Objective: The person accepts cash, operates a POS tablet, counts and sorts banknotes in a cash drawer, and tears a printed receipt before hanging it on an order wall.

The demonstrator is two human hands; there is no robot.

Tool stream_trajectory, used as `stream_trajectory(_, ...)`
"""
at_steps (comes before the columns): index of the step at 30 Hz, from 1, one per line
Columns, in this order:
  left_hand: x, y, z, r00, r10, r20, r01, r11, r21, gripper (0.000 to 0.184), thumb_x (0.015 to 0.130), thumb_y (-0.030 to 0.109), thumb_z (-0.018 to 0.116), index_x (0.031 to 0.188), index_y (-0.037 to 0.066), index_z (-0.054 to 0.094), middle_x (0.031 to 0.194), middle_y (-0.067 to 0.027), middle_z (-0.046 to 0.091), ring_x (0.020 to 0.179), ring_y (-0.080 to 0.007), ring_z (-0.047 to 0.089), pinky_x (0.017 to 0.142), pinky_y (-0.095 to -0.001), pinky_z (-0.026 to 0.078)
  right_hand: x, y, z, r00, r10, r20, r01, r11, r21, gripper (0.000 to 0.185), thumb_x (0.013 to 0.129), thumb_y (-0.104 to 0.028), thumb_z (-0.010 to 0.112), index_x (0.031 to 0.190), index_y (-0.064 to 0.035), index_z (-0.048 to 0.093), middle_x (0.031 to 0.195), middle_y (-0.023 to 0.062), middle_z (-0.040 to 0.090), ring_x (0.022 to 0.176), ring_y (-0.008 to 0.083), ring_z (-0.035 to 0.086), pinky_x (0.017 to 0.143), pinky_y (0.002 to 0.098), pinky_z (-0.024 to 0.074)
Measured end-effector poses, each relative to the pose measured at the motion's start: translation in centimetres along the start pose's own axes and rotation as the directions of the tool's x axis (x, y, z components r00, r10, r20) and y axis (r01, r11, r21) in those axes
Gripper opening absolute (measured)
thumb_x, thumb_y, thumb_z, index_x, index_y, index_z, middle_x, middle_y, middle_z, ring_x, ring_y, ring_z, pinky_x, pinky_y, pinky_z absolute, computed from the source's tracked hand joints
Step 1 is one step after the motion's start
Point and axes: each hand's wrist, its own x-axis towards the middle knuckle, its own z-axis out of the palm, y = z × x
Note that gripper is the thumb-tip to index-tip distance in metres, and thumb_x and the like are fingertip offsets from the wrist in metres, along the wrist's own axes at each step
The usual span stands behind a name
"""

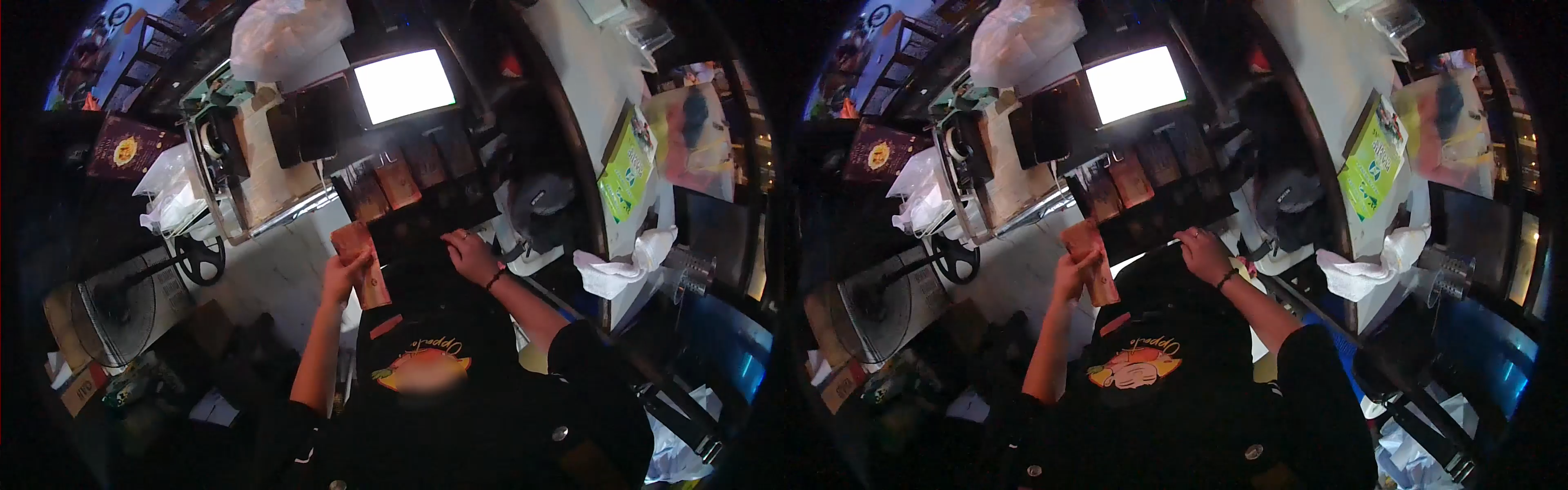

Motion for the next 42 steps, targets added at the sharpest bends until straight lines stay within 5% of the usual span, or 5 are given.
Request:
stream_trajectory(11, 1.2, -13.7, -16.1, 0.976, -0.077, -0.204, 0.106, 0.986, 0.132, 0.032, 0.086, 0.030, 0.058, 0.099, 0.002, 0.065, 0.095, -0.0083, 0.064, 0.084, -0.0189, 0.062, 0.072, -0.0321, 0.048, 6.5, -2.3, -1.2, 0.940, 0.046, 0.339, 0.015, 0.985, -0.175, 0.024, 0.078, -0.011, 0.052, 0.099, -0.0071, 0.062, 0.098, 0.0148, 0.058, 0.092, 0.0326, 0.057, 0.079, 0.0413, 0.0467)
stream_trajectory(13, -0.5, -14.1, -18.0, 0.911, -0.101, -0.401, 0.375, 0.609, 0.699, 0.048, 0.082, 0.045, 0.056, 0.094, -0.001, 0.066, 0.089, -0.0153, 0.066, 0.082, -0.0251, 0.063, 0.069, -0.0367, 0.048, 6.8, -0.6, -1.1, 0.881, 0.127, 0.455, 0.042, 0.938, -0.344, 0.026, 0.077, -0.010, 0.051, 0.100, -0.0077, 0.062, 0.099, 0.0147, 0.058, 0.092, 0.0329, 0.057, 0.079, 0.0415, 0.0470)
stream_trajectory(25, 3.8, -29.6, -12.6, 0.939, 0.154, -0.307, 0.062, 0.804, 0.591, 0.052, 0.081, 0.044, 0.056, 0.108, -0.001, 0.058, 0.098, -0.0243, 0.062, 0.092, -0.0331, 0.061, 0.076, -0.0392, 0.047, 9.6, -2.5, 3.2, 0.675, -0.609, 0.416, 0.737, 0.538, -0.408, 0.037, 0.077, -0.041, 0.060, 0.097, -0.0099, 0.061, 0.102, 0.0061, 0.054, 0.105, 0.0213, 0.046, 0.092, 0.0432, 0.0348)
stream_trajectory(33, -2.7, -14.3, -9.7, 0.902, 0.136, -0.410, 0.261, 0.585, 0.768, 0.038, 0.078, 0.037, 0.060, 0.099, 0.004, 0.064, 0.090, -0.0227, 0.063, 0.087, -0.0386, 0.061, 0.076, -0.0467, 0.048, 8.2, -2.2, 4.2, 0.731, -0.401, 0.552, 0.600, 0.763, -0.241, 0.015, 0.082, -0.016, 0.051, 0.085, -0.0066, 0.062, 0.090, 0.0127, 0.057, 0.086, 0.0313, 0.058, 0.073, 0.0413, 0.0485)
stream_trajectory(42, 3.0, 10.9, 3.5, 0.682, 0.686, 0.254, -0.618, 0.355, 0.702, 0.028, 0.080, 0.013, 0.059, 0.107, 0.007, 0.060, 0.117, -0.0141, 0.057, 0.095, -0.0342, 0.060, 0.078, -0.0376, 0.049, 6.0, -3.1, -0.2, 0.861, -0.378, 0.341, 0.367, 0.925, 0.099, 0.029, 0.076, 0.000, 0.054, 0.102, -0.0090, 0.062, 0.096, 0.0115, 0.061, 0.093, 0.0305, 0.059, 0.081, 0.0371, 0.0484)
